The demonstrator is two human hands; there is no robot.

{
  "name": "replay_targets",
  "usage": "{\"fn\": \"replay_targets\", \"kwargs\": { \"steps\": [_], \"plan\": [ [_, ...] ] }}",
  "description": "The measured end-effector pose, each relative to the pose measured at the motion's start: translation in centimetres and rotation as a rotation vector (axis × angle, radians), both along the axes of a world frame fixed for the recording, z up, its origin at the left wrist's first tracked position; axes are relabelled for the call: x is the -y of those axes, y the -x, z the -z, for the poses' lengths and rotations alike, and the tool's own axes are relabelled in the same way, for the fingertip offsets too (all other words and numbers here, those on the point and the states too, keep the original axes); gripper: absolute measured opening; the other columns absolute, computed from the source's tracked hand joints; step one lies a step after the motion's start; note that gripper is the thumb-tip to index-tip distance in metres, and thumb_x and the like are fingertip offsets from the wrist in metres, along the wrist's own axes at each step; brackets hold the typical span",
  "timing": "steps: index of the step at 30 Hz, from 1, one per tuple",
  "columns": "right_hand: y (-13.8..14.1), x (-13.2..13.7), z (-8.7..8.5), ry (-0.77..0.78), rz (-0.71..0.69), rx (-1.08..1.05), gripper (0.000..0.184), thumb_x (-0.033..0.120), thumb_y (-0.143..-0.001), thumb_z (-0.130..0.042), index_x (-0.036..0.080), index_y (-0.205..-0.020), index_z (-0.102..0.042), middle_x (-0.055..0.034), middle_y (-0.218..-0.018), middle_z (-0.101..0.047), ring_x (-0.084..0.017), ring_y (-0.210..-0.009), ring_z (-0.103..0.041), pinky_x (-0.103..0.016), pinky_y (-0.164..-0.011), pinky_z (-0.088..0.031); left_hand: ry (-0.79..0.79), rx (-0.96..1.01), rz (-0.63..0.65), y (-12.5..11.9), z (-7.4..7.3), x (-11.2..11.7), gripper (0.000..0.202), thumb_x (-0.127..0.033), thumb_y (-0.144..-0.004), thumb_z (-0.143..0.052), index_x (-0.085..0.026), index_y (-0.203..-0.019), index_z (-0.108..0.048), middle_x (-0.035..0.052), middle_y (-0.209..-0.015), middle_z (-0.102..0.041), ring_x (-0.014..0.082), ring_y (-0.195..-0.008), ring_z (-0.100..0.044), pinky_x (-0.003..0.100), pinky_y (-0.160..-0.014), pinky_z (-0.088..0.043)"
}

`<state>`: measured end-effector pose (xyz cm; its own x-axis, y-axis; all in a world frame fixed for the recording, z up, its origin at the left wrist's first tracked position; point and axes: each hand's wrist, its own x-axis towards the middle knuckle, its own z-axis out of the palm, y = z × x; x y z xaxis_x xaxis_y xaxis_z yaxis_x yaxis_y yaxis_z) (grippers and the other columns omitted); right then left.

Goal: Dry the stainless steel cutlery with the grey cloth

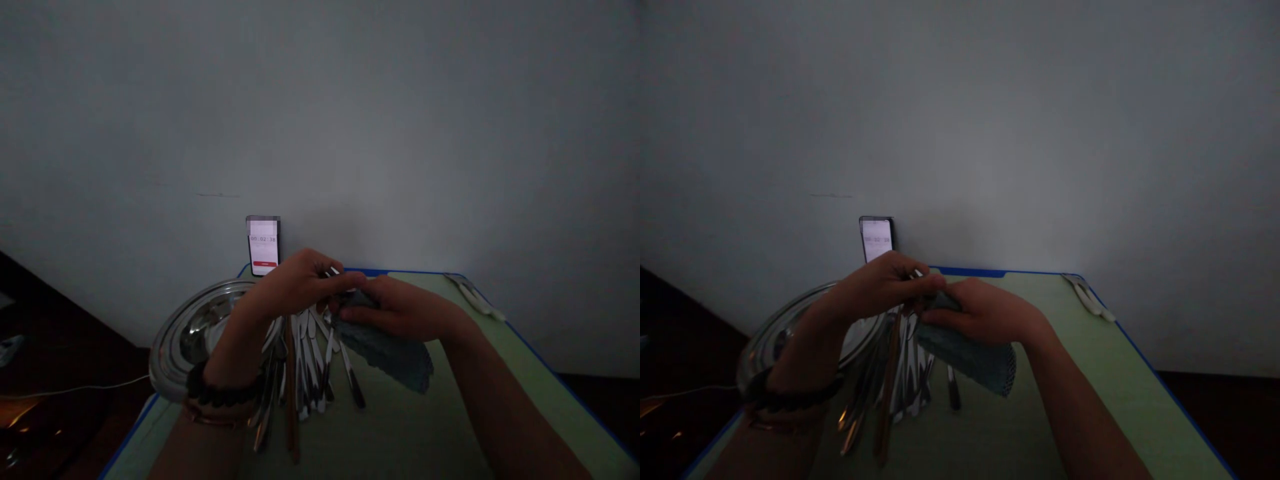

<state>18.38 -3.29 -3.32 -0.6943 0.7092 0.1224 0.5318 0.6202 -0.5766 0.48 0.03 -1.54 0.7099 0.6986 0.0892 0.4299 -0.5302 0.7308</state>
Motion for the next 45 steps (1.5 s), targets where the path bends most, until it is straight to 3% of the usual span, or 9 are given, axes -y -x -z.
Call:
{"fn": "replay_targets", "kwargs": {
  "steps": [8, 13, 17, 26, 36, 41, 45],
  "plan": [
    [-1.3, -0.1, 0.0, 0.12, 0.119, -0.02, 0.036, 0.045, -0.084, -0.043, 0.015, -0.093, -0.061, -0.0003, -0.076, -0.063, -0.011, -0.063, -0.054, -0.023, -0.059, -0.04, -0.156, -0.08, -0.08, 0.7, 1.0, -0.7, 0.044, -0.049, -0.079, -0.05, -0.012, -0.058, -0.06, -0.0006, -0.045, -0.055, 0.0063, -0.041, -0.047, 0.016, -0.04, -0.031],
    [-2.9, -0.4, 0.4, 0.187, 0.121, 0.037, 0.035, 0.046, -0.084, -0.045, 0.016, -0.095, -0.061, -0.0012, -0.083, -0.065, -0.013, -0.071, -0.058, -0.023, -0.062, -0.042, 0.044, -0.113, 0.032, 1.8, 1.5, -1.2, 0.035, -0.045, -0.08, -0.05, -0.013, -0.067, -0.059, -0.0007, -0.056, -0.06, 0.0061, -0.044, -0.048, 0.016, -0.043, -0.037],
    [-3.4, -0.3, 0.4, 0.226, 0.15, 0.088, 0.038, 0.049, -0.083, -0.044, 0.016, -0.093, -0.061, -0.0009, -0.079, -0.064, -0.012, -0.065, -0.057, -0.022, -0.057, -0.041, 0.199, -0.088, 0.151, 2.2, 1.5, -1.1, 0.023, -0.037, -0.083, -0.049, -0.015, -0.082, -0.057, -0.0011, -0.065, -0.063, 0.006, -0.047, -0.051, 0.015, -0.044, -0.039],
    [-2.5, -0.4, 0.1, 0.024, 0.114, 0.118, 0.032, 0.042, -0.086, -0.043, 0.015, -0.08, -0.058, 0.0019, -0.066, -0.056, -0.008, -0.058, -0.049, -0.02, -0.053, -0.035, 0.152, -0.12, 0.162, 1.1, 1.2, -0.6, 0.025, -0.036, -0.085, -0.047, -0.014, -0.076, -0.055, 0.001, -0.067, -0.064, 0.0066, -0.05, -0.054, 0.016, -0.048, -0.042],
    [-1.3, -0.3, 0.1, -0.033, 0.102, 0.18, 0.033, 0.042, -0.086, -0.041, 0.014, -0.076, -0.056, 0.0015, -0.062, -0.052, -0.009, -0.055, -0.046, -0.022, -0.051, -0.029, 0.15, -0.146, 0.168, 0.4, 1.5, -0.8, 0.022, -0.033, -0.085, -0.047, -0.014, -0.078, -0.056, 0.0015, -0.067, -0.065, 0.009, -0.056, -0.059, 0.016, -0.049, -0.044],
    [-1.1, -0.5, 0.3, -0.032, 0.099, 0.138, 0.03, 0.042, -0.086, -0.043, 0.015, -0.081, -0.057, 0.0001, -0.068, -0.056, -0.01, -0.06, -0.049, -0.022, -0.055, -0.032, 0.243, -0.089, 0.19, 0.6, 1.7, -1.3, 0.023, -0.034, -0.085, -0.047, -0.014, -0.078, -0.056, 0.0019, -0.068, -0.065, 0.0103, -0.058, -0.06, 0.019, -0.053, -0.047],
    [-1.1, -0.5, 0.5, -0.019, 0.098, 0.129, 0.029, 0.041, -0.086, -0.043, 0.015, -0.083, -0.056, -0.0005, -0.07, -0.057, -0.01, -0.061, -0.049, -0.022, -0.056, -0.034, 0.225, -0.097, 0.17, 0.7, 1.8, -1.4, 0.025, -0.036, -0.084, -0.049, -0.014, -0.077, -0.057, 0.0011, -0.066, -0.064, 0.0113, -0.061, -0.061, 0.02, -0.055, -0.047]
  ]
}}
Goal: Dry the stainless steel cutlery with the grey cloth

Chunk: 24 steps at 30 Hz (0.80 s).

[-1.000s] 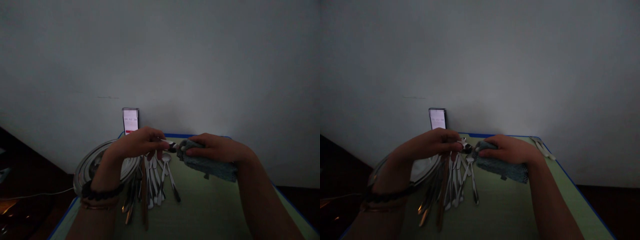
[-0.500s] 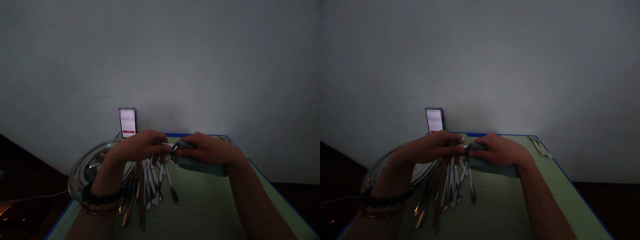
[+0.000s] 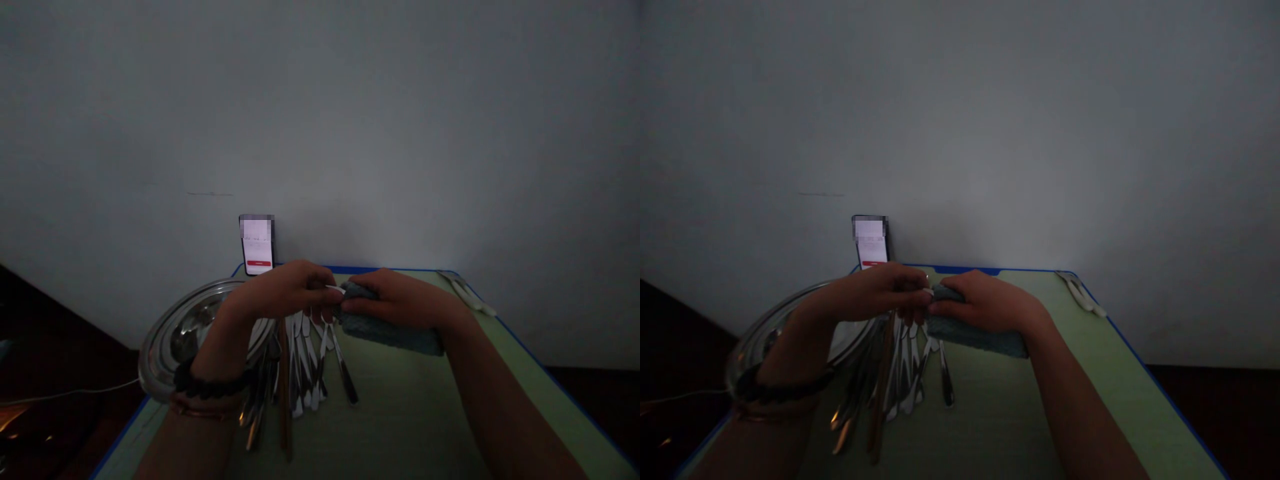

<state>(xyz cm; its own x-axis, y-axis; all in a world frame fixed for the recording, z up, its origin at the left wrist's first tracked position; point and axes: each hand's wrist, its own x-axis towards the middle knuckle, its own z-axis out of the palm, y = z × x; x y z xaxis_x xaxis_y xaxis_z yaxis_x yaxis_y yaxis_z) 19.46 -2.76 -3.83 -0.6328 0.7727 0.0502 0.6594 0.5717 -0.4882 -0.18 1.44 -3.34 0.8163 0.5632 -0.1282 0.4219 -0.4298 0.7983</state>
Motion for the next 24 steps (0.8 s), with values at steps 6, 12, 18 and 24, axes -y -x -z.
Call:
{"fn": "replay_targets", "kwargs": {
  "steps": [6, 12, 18, 24],
  "plan": [
    [-0.7, 0.0, 0.1, 0.083, -0.03, 0.025, 0.029, 0.041, -0.085, -0.043, 0.015, -0.089, -0.056, -0.0016, -0.076, -0.059, -0.012, -0.066, -0.051, -0.023, -0.057, -0.036, -0.041, 0.008, 0.002, 0.6, 0.0, -0.1, 0.026, -0.037, -0.084, -0.049, -0.013, -0.079, -0.059, 0.0016, -0.068, -0.065, 0.0114, -0.064, -0.062, 0.02, -0.059, -0.047],
    [-1.7, -0.2, 0.0, 0.098, 0.023, -0.022, 0.029, 0.039, -0.085, -0.043, 0.015, -0.093, -0.058, -0.0028, -0.083, -0.062, -0.013, -0.07, -0.054, -0.024, -0.061, -0.039, -0.097, 0.06, -0.073, 1.1, -0.3, 0.1, 0.024, -0.035, -0.084, -0.049, -0.014, -0.08, -0.058, 0.0013, -0.068, -0.066, 0.0105, -0.063, -0.061, 0.02, -0.06, -0.046],
    [-1.1, 0.1, -0.1, 0.035, 0.012, -0.054, 0.025, 0.036, -0.086, -0.043, 0.015, -0.087, -0.057, 0.0011, -0.069, -0.056, -0.009, -0.059, -0.047, -0.021, -0.054, -0.035, -0.137, 0.053, -0.078, 0.8, -0.9, 0.6, 0.025, -0.035, -0.084, -0.048, -0.014, -0.078, -0.058, 0.0007, -0.065, -0.065, 0.0102, -0.061, -0.06, 0.019, -0.058, -0.045],
    [-0.3, 0.2, -0.2, 0.021, -0.041, -0.05, 0.027, 0.036, -0.086, -0.043, 0.014, -0.092, -0.058, 0.0004, -0.07, -0.056, -0.009, -0.06, -0.047, -0.021, -0.055, -0.034, -0.105, 0.029, -0.027, 0.0, -1.1, 0.9, 0.024, -0.034, -0.085, -0.047, -0.014, -0.077, -0.057, 0.0006, -0.064, -0.063, 0.0109, -0.061, -0.06, 0.02, -0.057, -0.046]
  ]
}}
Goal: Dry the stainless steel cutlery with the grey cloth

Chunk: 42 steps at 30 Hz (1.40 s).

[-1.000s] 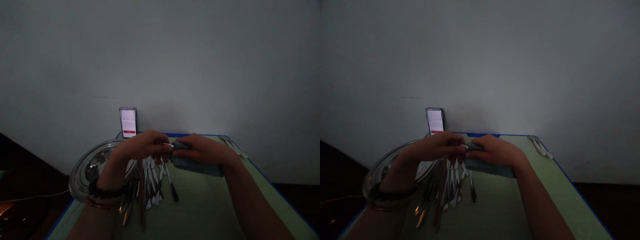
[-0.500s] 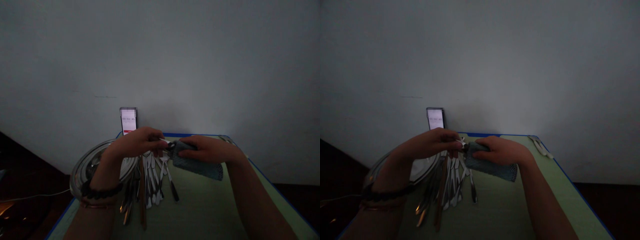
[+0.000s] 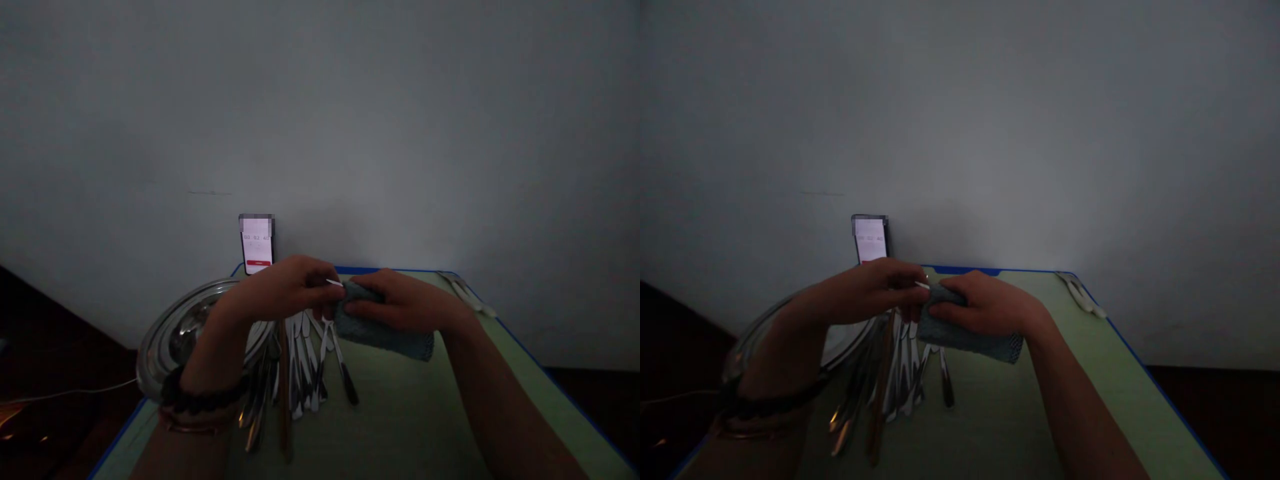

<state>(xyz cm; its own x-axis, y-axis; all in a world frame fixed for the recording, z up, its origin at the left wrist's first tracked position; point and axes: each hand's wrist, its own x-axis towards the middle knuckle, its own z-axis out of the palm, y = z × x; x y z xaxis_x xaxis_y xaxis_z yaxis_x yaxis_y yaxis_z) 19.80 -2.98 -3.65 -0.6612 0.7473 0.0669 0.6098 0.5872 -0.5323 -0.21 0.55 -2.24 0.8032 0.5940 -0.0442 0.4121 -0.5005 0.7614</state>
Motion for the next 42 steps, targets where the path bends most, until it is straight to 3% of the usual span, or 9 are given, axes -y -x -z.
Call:
{"fn": "replay_targets", "kwargs": {
  "steps": [7, 11, 14, 19, 22, 26, 32, 37, 42],
  "plan": [
    [-0.7, -0.2, 0.3, 0.088, 0.011, -0.062, 0.029, 0.039, -0.085, -0.044, 0.015, -0.091, -0.058, 0.001, -0.071, -0.057, -0.009, -0.06, -0.047, -0.02, -0.055, -0.036, -0.018, 0.022, 0.016, 0.3, -0.1, -0.1, 0.021, -0.032, -0.084, -0.049, -0.015, -0.079, -0.059, 0.0, -0.067, -0.064, 0.01, -0.063, -0.06, 0.018, -0.059, -0.045],
    [-2.1, -0.1, 0.4, 0.167, 0.088, -0.085, 0.031, 0.042, -0.084, -0.043, 0.017, -0.095, -0.058, -0.0006, -0.081, -0.061, -0.012, -0.067, -0.053, -0.022, -0.059, -0.04, -0.111, 0.014, -0.059, 1.2, 0.0, -0.4, 0.021, -0.033, -0.082, -0.051, -0.016, -0.082, -0.063, -0.0009, -0.07, -0.065, 0.0095, -0.064, -0.059, 0.018, -0.059, -0.043],
    [-2.8, 0.0, 0.4, 0.128, 0.157, -0.073, 0.032, 0.044, -0.083, -0.044, 0.017, -0.092, -0.058, -0.0018, -0.082, -0.061, -0.014, -0.07, -0.055, -0.024, -0.061, -0.041, -0.183, 0.003, -0.112, 1.5, 0.2, -0.6, 0.024, -0.037, -0.081, -0.052, -0.017, -0.082, -0.065, -0.0011, -0.071, -0.066, 0.0096, -0.064, -0.058, 0.018, -0.058, -0.042],
    [-2.8, -0.2, 0.5, 0.009, 0.201, -0.036, 0.032, 0.046, -0.081, -0.046, 0.017, -0.091, -0.058, -0.0028, -0.082, -0.061, -0.015, -0.072, -0.054, -0.026, -0.063, -0.04, -0.166, -0.006, -0.129, 1.5, 0.6, -0.9, 0.036, -0.042, -0.086, -0.042, -0.015, -0.081, -0.065, 0.0007, -0.073, -0.066, 0.0095, -0.063, -0.058, 0.018, -0.059, -0.043],
    [-2.4, -0.2, 0.3, 0.0, 0.214, 0.0, 0.033, 0.046, -0.08, -0.049, 0.018, -0.095, -0.057, -0.003, -0.084, -0.061, -0.015, -0.072, -0.054, -0.025, -0.061, -0.039, -0.196, -0.048, -0.133, 1.5, 0.7, -1.0, 0.032, -0.042, -0.082, -0.05, -0.017, -0.093, -0.064, 0.0012, -0.08, -0.067, 0.0109, -0.069, -0.06, 0.019, -0.062, -0.043],
    [-1.7, 0.1, 0.0, 0.032, 0.194, 0.037, 0.033, 0.045, -0.079, -0.051, 0.018, -0.096, -0.059, -0.0032, -0.085, -0.063, -0.014, -0.071, -0.055, -0.024, -0.059, -0.038, -0.16, -0.096, -0.137, 1.3, 0.9, -1.1, 0.042, -0.037, -0.077, -0.056, -0.015, -0.112, -0.055, 0.0052, -0.09, -0.066, 0.0136, -0.073, -0.061, 0.022, -0.066, -0.045],
    [-0.1, 0.2, -0.1, -0.047, 0.145, 0.101, 0.027, 0.039, -0.084, -0.045, 0.016, -0.086, -0.059, -0.0029, -0.073, -0.061, -0.012, -0.061, -0.052, -0.023, -0.055, -0.034, -0.348, -0.129, -0.139, 0.4, 0.7, -0.8, 0.022, -0.028, -0.078, -0.053, -0.015, -0.093, -0.062, 0.0041, -0.083, -0.066, 0.0134, -0.073, -0.059, 0.022, -0.064, -0.042],
    [0.7, 0.2, -0.2, -0.103, 0.147, 0.164, 0.029, 0.038, -0.086, -0.039, 0.016, -0.083, -0.057, -0.0037, -0.07, -0.06, -0.012, -0.059, -0.049, -0.023, -0.053, -0.031, -0.366, -0.169, -0.106, -0.2, 0.3, -0.3, 0.021, -0.026, -0.08, -0.049, -0.015, -0.085, -0.065, -0.0005, -0.062, -0.061, 0.01, -0.056, -0.054, 0.02, -0.055, -0.037],
    [0.5, 0.1, -0.2, -0.167, 0.182, 0.17, 0.024, 0.032, -0.084, -0.041, 0.015, -0.082, -0.057, -0.0029, -0.069, -0.059, -0.011, -0.057, -0.048, -0.023, -0.053, -0.029, -0.347, -0.15, -0.097, -1.3, 0.3, 0.0, 0.02, -0.026, -0.082, -0.046, -0.014, -0.081, -0.062, -0.0013, -0.057, -0.06, 0.0098, -0.054, -0.056, 0.019, -0.052, -0.037]
  ]
}}
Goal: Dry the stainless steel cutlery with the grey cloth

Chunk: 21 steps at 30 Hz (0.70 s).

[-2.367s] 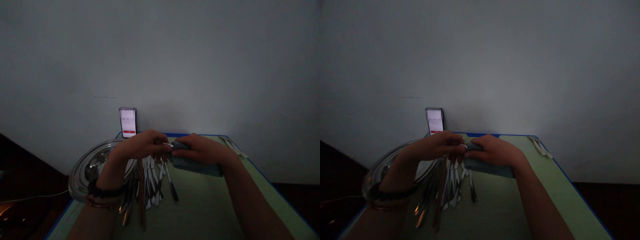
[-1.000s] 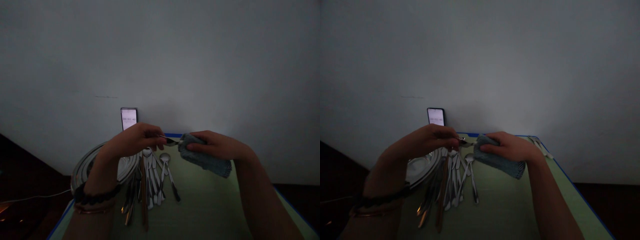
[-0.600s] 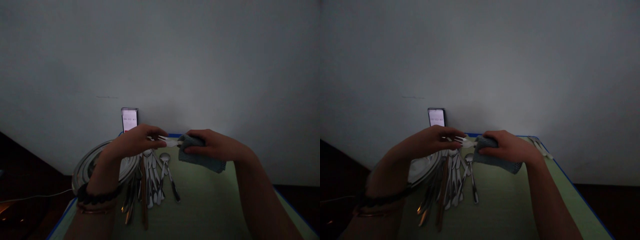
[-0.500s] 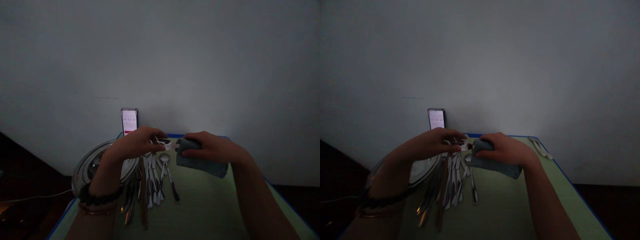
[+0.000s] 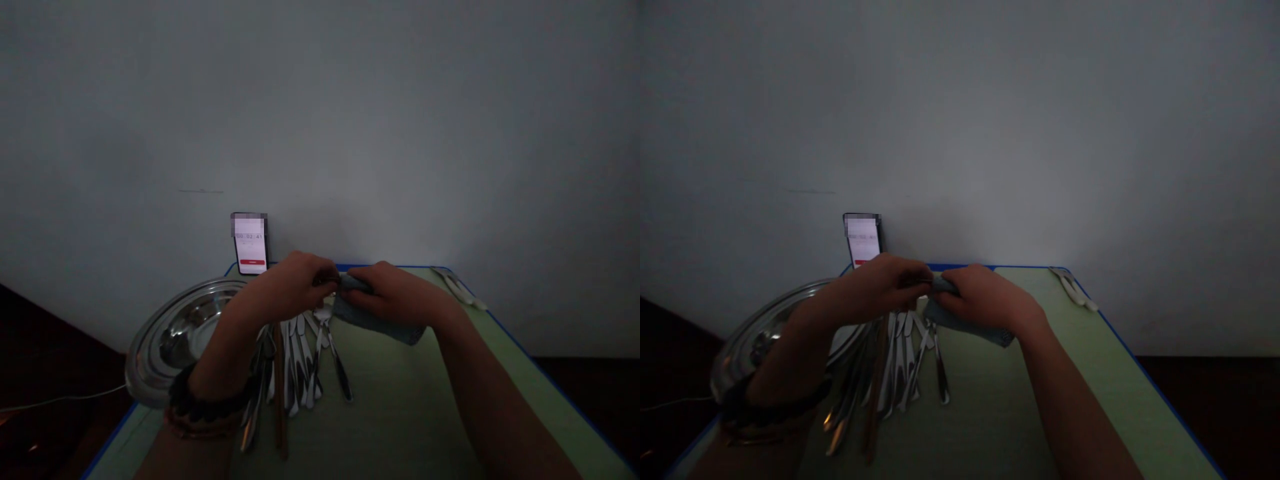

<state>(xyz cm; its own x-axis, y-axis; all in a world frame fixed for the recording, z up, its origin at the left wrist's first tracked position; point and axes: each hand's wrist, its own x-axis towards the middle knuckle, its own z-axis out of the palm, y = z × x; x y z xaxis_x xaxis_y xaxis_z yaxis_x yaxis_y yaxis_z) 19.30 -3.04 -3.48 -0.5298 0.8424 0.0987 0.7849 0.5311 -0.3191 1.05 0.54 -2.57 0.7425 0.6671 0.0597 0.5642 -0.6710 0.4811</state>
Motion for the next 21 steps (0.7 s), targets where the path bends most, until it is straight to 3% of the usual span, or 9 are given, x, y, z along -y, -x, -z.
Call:
{"fn": "replay_targets", "kwargs": {
  "steps": [6, 9, 14, 21],
  "plan": [
    [-0.2, -0.1, -0.2, -0.028, -0.007, -0.049, 0.02, 0.03, -0.082, -0.045, 0.016, -0.082, -0.059, -0.0003, -0.066, -0.058, -0.009, -0.056, -0.046, -0.022, -0.054, -0.03, 0.05, -0.075, 0.024, 0.1, 0.0, 0.3, 0.035, -0.03, -0.087, -0.035, -0.014, -0.065, -0.056, -0.0007, -0.054, -0.059, 0.0073, -0.044, -0.052, 0.018, -0.048, -0.036],
    [-0.5, -0.1, -0.1, 0.012, -0.036, -0.075, 0.023, 0.034, -0.083, -0.045, 0.017, -0.088, -0.059, -0.0001, -0.069, -0.059, -0.009, -0.057, -0.046, -0.021, -0.055, -0.031, -0.017, -0.078, 0.054, 0.6, 0.0, 0.1, 0.029, -0.027, -0.087, -0.037, -0.014, -0.071, -0.058, -0.0016, -0.056, -0.058, 0.0074, -0.047, -0.051, 0.018, -0.05, -0.035],
    [-1.5, -0.1, 0.1, 0.094, -0.017, -0.114, 0.028, 0.041, -0.083, -0.046, 0.017, -0.089, -0.059, -0.0001, -0.071, -0.059, -0.01, -0.059, -0.049, -0.021, -0.054, -0.033, -0.068, -0.072, -0.021, 1.4, 0.2, -0.4, 0.028, -0.026, -0.087, -0.037, -0.014, -0.089, -0.062, -0.0025, -0.057, -0.056, 0.0085, -0.05, -0.048, 0.019, -0.053, -0.033],
    [-1.4, -0.1, -0.1, 0.034, 0.0, -0.095, 0.023, 0.036, -0.083, -0.046, 0.017, -0.084, -0.058, 0.0016, -0.065, -0.055, -0.008, -0.054, -0.045, -0.021, -0.053, -0.031, -0.194, -0.051, -0.037, 0.9, 0.2, -0.1, 0.028, -0.027, -0.088, -0.037, -0.014, -0.084, -0.062, -0.0013, -0.06, -0.057, 0.0088, -0.051, -0.046, 0.021, -0.052, -0.03]
  ]
}}
